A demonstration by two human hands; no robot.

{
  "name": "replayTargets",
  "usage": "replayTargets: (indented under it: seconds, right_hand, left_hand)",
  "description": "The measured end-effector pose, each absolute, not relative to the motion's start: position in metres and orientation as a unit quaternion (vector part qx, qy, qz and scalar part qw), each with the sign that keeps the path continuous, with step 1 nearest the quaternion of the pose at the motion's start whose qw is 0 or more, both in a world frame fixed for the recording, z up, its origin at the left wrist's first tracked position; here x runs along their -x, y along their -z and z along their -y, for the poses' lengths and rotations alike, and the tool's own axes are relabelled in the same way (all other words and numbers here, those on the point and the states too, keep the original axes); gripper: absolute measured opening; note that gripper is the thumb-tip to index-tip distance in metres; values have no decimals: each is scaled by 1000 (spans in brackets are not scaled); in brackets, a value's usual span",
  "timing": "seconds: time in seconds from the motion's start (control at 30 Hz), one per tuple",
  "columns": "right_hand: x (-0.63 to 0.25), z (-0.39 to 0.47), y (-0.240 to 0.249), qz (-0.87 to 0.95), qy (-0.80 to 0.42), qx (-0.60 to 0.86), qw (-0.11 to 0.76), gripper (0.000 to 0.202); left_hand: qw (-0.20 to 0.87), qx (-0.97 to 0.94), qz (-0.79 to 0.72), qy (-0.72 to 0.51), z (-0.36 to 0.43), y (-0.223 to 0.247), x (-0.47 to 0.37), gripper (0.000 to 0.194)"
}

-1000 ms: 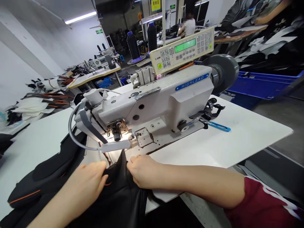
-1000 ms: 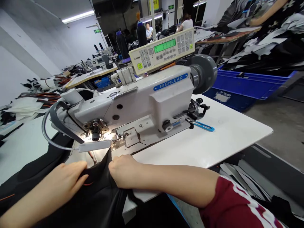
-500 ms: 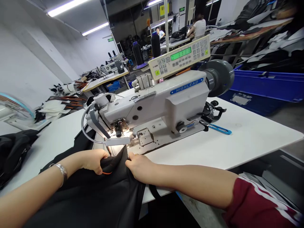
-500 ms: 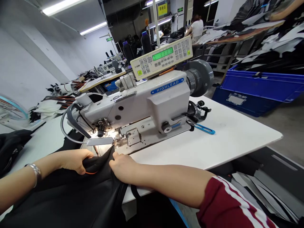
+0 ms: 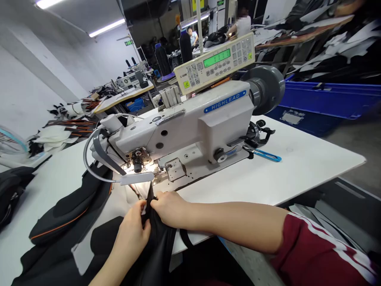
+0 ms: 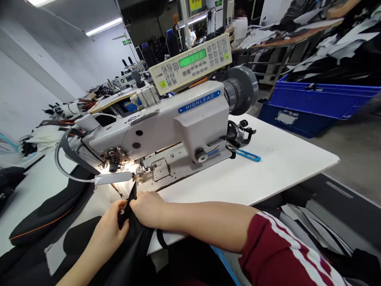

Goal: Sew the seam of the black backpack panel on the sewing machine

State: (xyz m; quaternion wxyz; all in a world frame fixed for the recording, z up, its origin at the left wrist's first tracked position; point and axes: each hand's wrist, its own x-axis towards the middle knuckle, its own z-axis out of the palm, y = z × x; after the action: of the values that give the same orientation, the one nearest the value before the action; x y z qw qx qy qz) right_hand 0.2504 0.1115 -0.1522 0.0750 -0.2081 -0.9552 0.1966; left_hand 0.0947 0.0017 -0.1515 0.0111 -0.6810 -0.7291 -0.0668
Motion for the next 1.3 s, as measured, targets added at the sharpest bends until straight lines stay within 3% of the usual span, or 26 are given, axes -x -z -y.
replayTargets:
  seconds: [0.1,0.17,0.3,0.4,0.7,1.3]
  right_hand:
    - [-249,-111,155,956,-192,204,85,17]
    - [-249,-110,156,956,-187,206,91,16]
    - [-248,-111,159,959,-175,208,78,15]
    - [-248,-112,160,958,-183,205,82,16]
    - [-248,-115,158,953,-168,242,76,21]
    - [-238,-128,164,942,-167,278,82,19]
  left_hand:
    - [48,674,731,95,-4,157,-74,31]
    - [59,683,727,16,-10,142,-76,26]
    - [63,679,701,-209,-23,100,-107,40]
    - [66,701,663,-255,-28,94,-124,44]
    - [72,738,660,-120,-13,149,-92,58]
    - [210,837,495,99,-49,147,-67,44]
